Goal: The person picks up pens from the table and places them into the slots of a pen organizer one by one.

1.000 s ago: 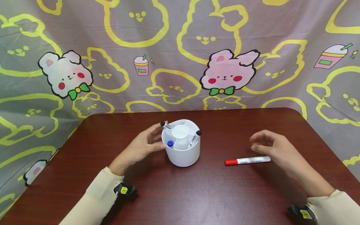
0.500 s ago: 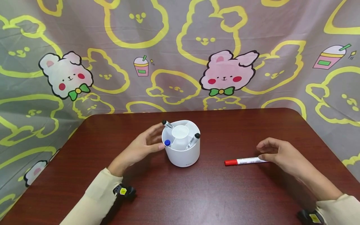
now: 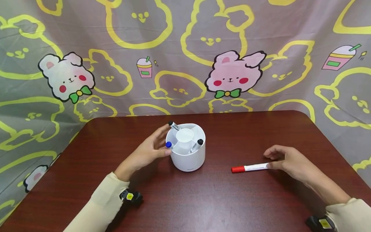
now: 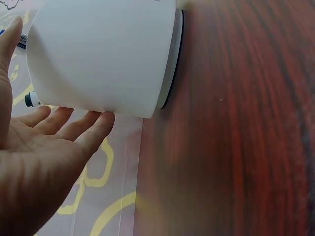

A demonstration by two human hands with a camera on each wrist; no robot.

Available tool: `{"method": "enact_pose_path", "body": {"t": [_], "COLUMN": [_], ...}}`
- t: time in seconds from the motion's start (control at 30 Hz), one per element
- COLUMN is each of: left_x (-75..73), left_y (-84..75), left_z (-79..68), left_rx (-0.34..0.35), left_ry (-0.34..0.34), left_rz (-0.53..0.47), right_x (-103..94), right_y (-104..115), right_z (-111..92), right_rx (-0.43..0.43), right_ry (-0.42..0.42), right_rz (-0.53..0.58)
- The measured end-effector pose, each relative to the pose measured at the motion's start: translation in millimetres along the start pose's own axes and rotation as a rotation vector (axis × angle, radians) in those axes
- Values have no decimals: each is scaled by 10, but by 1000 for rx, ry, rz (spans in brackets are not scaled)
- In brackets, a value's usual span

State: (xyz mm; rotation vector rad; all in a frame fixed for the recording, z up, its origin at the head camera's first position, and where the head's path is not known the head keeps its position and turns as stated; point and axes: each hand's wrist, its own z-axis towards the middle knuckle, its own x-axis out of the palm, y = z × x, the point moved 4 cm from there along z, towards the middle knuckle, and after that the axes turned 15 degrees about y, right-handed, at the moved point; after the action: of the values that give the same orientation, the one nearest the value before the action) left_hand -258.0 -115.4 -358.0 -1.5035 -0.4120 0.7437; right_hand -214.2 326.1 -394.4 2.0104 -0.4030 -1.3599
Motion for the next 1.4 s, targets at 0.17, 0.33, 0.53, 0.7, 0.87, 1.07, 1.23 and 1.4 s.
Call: {"method": "enact_pose_path", "body": {"t": [0.17,0.33,0.53,0.7,0.87,1.07,1.23,1.4], "left_x": [3,23,47,70,98,129,134,141], "left_y": [5,-1,-3,11,22,28,42,56], "left_z": [20,29,58,93,121,143,162,185], "left_rx": [0,-4,14,9,-20,-60,-55,-42], "left_ry": [-4,4,17,17,-4,-36,-39,-35], "left_rz": [-9,-21,-8,11,48,91,93,76], "right_x": [32,38,43,49,42,39,21,5], "right_y": [-10,27,30,31,20,16,48,76], "right_z": [9,10,27,29,15,7,15,18], "right_rx": [-39,-26,-6,13,35,11,-28,-37], "right_ry": [-13,-30,-15,3,24,39,33,41], "right_rz": [-50,-103,-105,-82,-73,24,133,274]}}
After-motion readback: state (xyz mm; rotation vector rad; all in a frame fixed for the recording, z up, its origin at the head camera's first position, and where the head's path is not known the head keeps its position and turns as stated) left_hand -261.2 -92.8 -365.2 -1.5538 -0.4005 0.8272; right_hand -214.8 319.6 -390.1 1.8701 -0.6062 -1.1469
